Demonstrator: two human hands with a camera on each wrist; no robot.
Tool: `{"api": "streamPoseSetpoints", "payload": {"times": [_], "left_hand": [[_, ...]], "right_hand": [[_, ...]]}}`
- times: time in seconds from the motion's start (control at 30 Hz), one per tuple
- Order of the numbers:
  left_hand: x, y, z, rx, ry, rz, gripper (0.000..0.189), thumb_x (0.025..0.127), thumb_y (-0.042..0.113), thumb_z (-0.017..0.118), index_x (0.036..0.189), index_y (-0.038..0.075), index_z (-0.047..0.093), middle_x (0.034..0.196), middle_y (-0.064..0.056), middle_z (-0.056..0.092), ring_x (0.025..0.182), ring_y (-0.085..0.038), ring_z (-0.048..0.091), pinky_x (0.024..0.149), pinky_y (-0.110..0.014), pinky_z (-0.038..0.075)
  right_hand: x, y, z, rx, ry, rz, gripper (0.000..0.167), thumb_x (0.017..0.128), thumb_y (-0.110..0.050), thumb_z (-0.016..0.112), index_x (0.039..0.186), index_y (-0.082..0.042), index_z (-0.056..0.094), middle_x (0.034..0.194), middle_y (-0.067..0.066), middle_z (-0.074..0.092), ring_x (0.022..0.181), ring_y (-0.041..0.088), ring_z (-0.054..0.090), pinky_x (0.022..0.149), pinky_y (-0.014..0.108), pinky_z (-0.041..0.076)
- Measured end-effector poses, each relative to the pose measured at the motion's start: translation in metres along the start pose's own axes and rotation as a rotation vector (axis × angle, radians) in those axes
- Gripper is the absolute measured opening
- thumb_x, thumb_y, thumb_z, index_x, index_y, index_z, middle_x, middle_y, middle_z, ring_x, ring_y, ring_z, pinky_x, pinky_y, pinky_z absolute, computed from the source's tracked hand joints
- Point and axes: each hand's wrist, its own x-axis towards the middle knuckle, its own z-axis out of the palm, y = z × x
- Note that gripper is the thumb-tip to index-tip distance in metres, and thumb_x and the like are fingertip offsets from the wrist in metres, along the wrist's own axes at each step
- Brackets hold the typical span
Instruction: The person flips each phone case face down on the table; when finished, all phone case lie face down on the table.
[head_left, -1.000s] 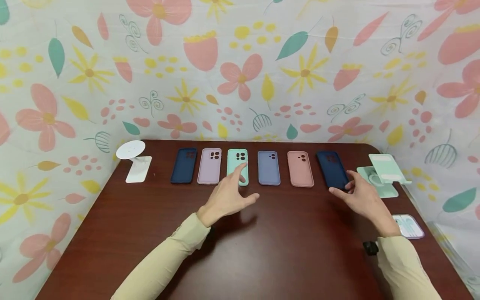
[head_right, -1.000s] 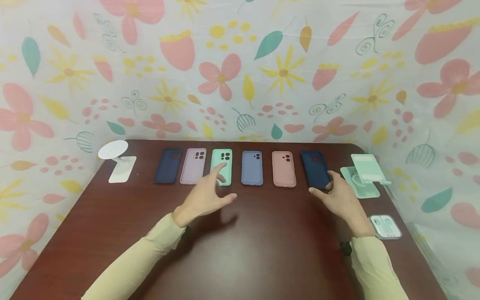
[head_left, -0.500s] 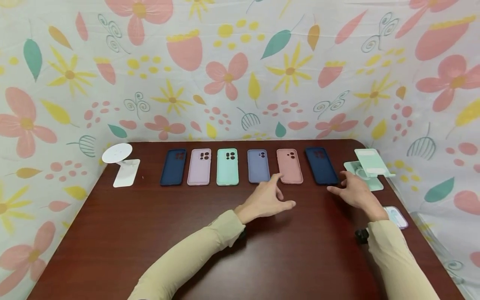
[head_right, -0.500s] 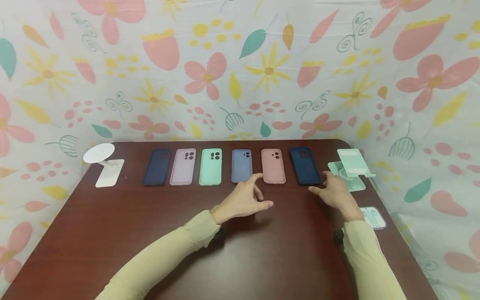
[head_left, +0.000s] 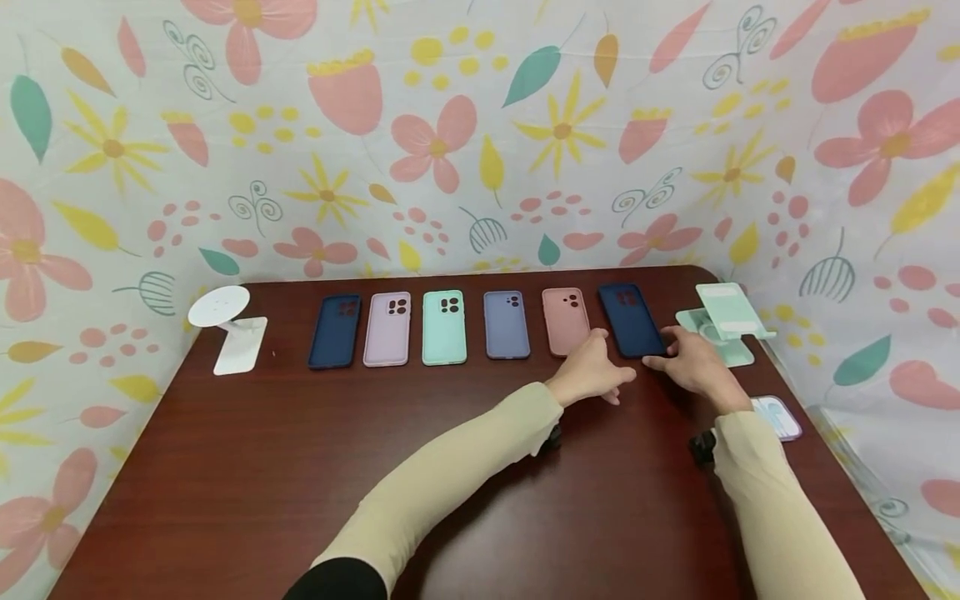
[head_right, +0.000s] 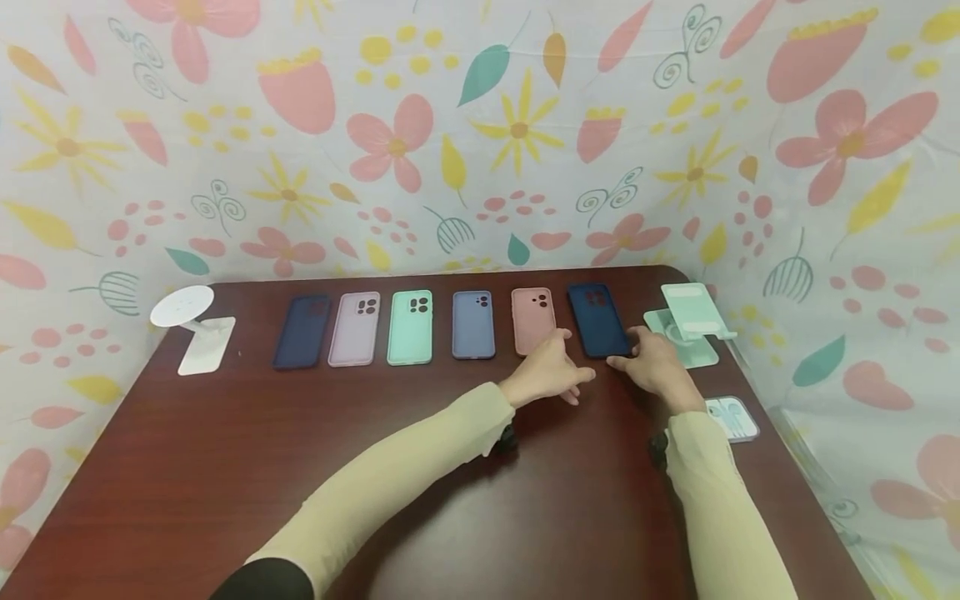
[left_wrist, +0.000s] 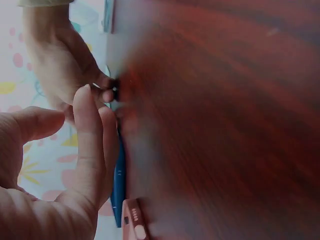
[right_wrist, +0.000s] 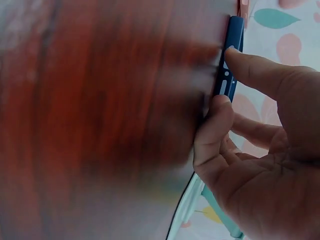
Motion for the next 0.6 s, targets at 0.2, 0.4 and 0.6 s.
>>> {"api": "streamPoseSetpoints", "payload": {"times": [0.2,0.4,0.6], "left_hand": [[0.043,-0.007,0.018,0.088,-0.025,-0.147,0.093,0.101,0.020,0.078,0.174,0.010,0.022,0.074,-0.010,0.076,0.054,-0.018,0.075,0.062,-0.021,0.064],[0.091,-0.022,0.040,0.300,0.027,-0.207,0.088,0.098,0.032,0.081,0.169,0.012,0.033,0.129,-0.012,0.075,0.049,-0.010,0.073,0.058,-0.013,0.059],[0.106,-0.021,0.048,0.451,0.108,-0.216,0.081,0.098,0.040,0.081,0.163,0.011,0.044,0.144,-0.004,0.065,0.104,-0.010,0.077,0.089,-0.015,0.063]], "right_hand": [[0.001,0.003,0.001,-0.003,-0.015,-0.012,0.075,0.104,-0.030,0.072,0.155,0.016,0.040,0.122,0.036,0.061,0.110,0.048,0.062,0.099,0.065,0.055],[0.002,0.004,0.001,0.028,-0.026,-0.002,0.074,0.105,-0.028,0.071,0.156,0.015,0.040,0.125,0.036,0.060,0.112,0.048,0.061,0.101,0.065,0.054],[0.003,0.005,-0.002,0.035,-0.025,0.006,0.073,0.105,-0.028,0.070,0.157,0.013,0.039,0.125,0.035,0.060,0.112,0.047,0.061,0.101,0.064,0.054]]}}
